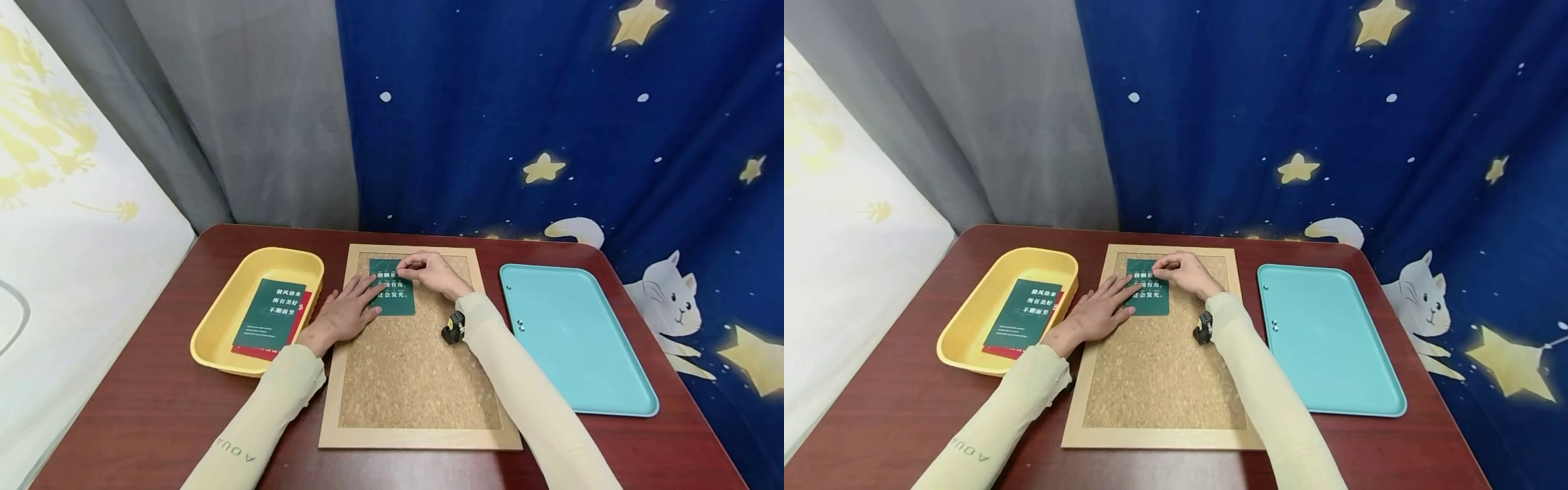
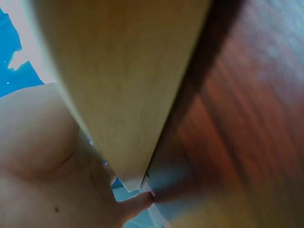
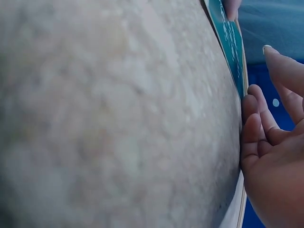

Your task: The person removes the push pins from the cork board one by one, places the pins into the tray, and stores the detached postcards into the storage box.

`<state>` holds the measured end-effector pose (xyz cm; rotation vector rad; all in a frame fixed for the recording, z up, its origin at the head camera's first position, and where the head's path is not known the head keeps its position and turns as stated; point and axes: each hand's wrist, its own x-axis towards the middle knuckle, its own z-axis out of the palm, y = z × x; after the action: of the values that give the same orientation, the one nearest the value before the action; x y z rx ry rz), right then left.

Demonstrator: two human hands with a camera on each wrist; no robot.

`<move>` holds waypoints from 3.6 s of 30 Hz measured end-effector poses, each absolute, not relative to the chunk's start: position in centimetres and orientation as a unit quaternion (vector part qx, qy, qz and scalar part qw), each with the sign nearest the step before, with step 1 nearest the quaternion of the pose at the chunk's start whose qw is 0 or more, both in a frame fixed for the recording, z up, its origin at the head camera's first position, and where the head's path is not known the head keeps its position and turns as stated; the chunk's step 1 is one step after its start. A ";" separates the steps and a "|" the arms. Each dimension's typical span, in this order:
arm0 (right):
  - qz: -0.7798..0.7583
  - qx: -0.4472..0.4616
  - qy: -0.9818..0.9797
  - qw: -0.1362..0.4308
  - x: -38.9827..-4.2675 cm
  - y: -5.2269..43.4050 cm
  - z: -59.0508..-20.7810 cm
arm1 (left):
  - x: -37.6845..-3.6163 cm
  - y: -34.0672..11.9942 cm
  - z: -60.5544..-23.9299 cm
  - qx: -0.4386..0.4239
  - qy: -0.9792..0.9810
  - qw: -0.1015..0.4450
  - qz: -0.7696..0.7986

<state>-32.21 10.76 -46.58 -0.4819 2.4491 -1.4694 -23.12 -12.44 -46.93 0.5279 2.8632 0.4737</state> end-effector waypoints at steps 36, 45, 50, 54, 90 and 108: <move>-0.481 -0.153 0.856 0.109 -31.1 13.3 -45.9 | -23.2 -12.4 -46.9 0.172 0.965 0.101 0.172; -0.485 -0.164 0.854 0.097 -30.8 13.7 -45.6 | -23.4 -12.4 -47.0 0.173 0.965 0.100 0.172; -0.471 -0.163 0.861 0.095 -30.7 14.1 -45.4 | -23.5 -12.5 -47.0 0.173 0.964 0.101 0.174; -0.469 -0.160 0.864 0.091 -30.5 14.5 -45.0 | -23.8 -12.5 -47.4 0.171 0.963 0.103 0.182; -0.470 -0.147 0.868 0.055 -29.1 17.9 -45.5 | -23.0 -12.8 -47.4 0.181 0.962 0.090 0.182; -0.462 -0.147 0.874 0.036 -29.0 20.5 -44.5 | -22.9 -12.7 -47.0 0.182 0.962 0.087 0.185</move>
<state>-28.96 20.53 -44.48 -0.4527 2.6837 -1.4184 -22.92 -12.72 -46.98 0.5406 2.8652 0.5501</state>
